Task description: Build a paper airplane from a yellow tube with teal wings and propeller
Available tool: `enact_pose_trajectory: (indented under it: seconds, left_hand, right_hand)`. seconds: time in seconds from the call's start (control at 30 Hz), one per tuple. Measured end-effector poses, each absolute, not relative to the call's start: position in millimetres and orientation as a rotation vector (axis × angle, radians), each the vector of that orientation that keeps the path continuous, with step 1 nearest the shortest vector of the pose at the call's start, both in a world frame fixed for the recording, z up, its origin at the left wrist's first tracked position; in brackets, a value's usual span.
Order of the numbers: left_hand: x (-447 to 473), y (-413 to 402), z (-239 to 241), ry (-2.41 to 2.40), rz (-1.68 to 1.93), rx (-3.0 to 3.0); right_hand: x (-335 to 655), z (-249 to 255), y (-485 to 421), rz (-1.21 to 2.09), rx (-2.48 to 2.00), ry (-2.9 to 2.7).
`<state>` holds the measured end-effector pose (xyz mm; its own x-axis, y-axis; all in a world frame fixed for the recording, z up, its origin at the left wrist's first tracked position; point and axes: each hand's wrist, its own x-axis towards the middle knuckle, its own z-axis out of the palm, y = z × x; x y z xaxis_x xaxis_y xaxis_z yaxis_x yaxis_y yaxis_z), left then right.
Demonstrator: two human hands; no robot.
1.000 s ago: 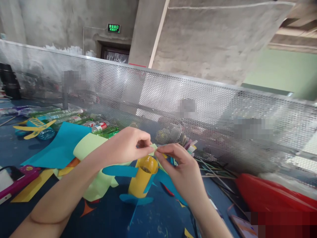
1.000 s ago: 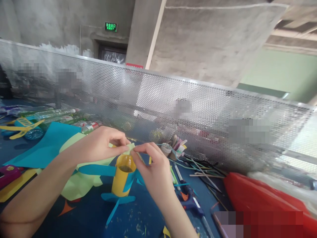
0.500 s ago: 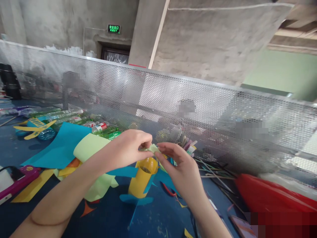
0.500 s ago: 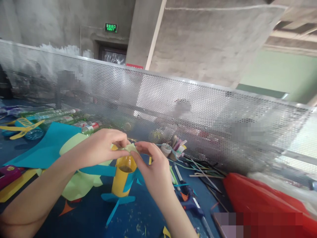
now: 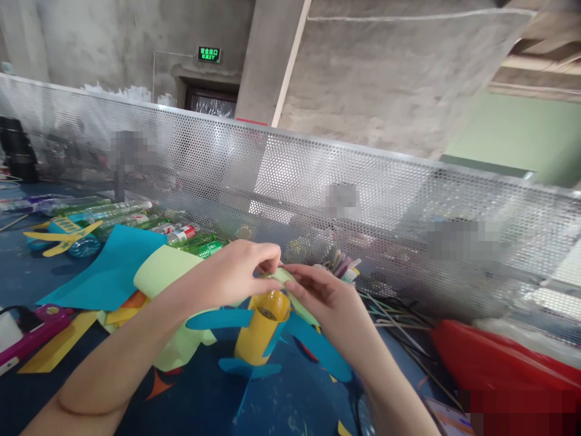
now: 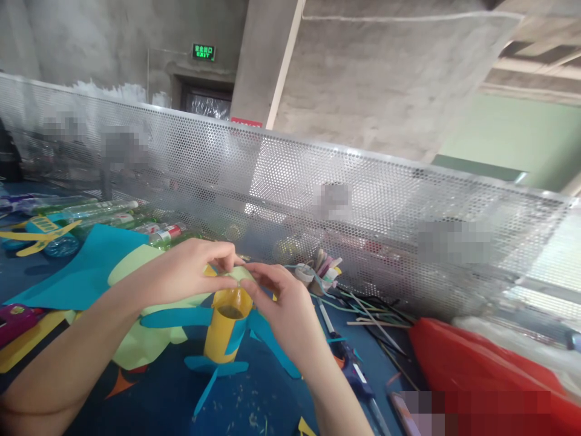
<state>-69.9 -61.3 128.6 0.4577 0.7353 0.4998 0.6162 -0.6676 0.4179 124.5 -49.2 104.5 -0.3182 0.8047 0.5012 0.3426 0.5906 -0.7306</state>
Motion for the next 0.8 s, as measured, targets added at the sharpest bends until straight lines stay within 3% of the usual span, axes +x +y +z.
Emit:
enact_pose_trajectory:
  seconds: [0.4,0.8]
  left_hand:
    - [-71,-57,130,1.199,0.957,2.520]
    - [-69,-61,131,1.242,0.969,2.496]
  right_hand:
    - [123,100,-48,0.439,-0.984,-1.898]
    - [109,80,-65,-0.246,-0.998,-1.867]
